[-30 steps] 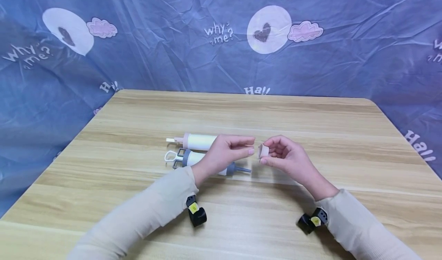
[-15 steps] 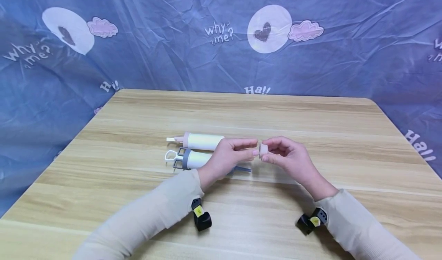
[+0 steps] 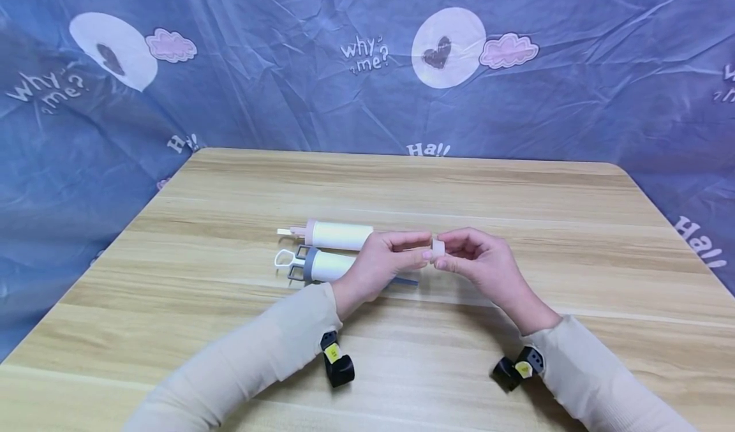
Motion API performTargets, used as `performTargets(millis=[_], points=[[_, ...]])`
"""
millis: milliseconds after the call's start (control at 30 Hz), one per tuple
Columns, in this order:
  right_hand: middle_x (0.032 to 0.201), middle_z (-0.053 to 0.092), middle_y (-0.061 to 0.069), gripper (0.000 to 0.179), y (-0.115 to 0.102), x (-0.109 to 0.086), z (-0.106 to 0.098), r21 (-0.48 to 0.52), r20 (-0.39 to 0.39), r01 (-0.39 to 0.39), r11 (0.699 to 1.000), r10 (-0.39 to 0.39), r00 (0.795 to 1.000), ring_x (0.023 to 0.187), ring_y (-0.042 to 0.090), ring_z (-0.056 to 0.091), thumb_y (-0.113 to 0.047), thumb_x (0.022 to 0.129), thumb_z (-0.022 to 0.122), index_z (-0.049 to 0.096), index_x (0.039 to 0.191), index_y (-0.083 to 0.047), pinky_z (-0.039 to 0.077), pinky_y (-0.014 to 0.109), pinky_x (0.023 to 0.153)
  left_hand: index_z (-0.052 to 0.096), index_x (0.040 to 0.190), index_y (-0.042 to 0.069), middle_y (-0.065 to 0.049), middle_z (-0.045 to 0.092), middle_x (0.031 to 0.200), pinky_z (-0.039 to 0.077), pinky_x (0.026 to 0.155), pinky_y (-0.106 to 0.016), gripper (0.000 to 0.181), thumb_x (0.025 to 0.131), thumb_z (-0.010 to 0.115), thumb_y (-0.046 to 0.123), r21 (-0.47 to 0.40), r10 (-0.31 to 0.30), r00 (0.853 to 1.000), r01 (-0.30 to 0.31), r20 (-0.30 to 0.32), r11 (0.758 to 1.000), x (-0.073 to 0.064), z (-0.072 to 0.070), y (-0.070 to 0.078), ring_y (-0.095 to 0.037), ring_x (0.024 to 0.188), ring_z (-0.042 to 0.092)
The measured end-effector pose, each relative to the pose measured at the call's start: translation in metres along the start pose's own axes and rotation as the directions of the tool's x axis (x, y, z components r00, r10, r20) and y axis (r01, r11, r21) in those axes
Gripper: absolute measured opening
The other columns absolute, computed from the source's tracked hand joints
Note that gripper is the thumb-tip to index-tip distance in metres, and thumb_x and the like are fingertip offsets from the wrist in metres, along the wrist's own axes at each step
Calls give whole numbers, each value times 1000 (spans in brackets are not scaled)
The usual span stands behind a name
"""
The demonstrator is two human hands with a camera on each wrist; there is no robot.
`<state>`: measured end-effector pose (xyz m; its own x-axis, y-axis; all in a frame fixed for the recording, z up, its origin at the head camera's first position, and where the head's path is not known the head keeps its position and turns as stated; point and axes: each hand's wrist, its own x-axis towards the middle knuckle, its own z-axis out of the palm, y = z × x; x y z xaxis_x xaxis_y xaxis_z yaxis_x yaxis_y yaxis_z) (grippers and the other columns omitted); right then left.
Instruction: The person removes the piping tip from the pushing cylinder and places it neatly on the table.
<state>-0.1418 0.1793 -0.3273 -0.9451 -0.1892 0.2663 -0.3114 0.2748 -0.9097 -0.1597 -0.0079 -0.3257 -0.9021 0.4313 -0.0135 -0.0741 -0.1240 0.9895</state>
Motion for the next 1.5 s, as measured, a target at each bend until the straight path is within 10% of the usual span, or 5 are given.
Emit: performTargets(millis=[467, 1500], points=[[88, 66, -15, 36, 3, 0, 0, 51, 1, 25, 998, -26, 1000, 80, 4, 64, 0, 74, 74, 59, 105, 9, 54, 19, 70, 66, 112, 2, -11, 67, 110, 52, 84, -26, 34, 79, 72, 8, 125, 27, 999, -22, -36, 992, 2, 0, 4, -14, 98, 64], [78, 65, -11, 19, 11, -6, -14, 34, 11, -118, 992, 118, 993, 70, 6, 61, -4, 84, 66, 62, 97, 9, 52, 22, 64, 60, 117, -5, -16, 65, 112, 52, 84, -28, 38, 80, 68, -1, 43, 33, 994, -28, -105, 999, 1, -9, 7, -15, 99, 63]])
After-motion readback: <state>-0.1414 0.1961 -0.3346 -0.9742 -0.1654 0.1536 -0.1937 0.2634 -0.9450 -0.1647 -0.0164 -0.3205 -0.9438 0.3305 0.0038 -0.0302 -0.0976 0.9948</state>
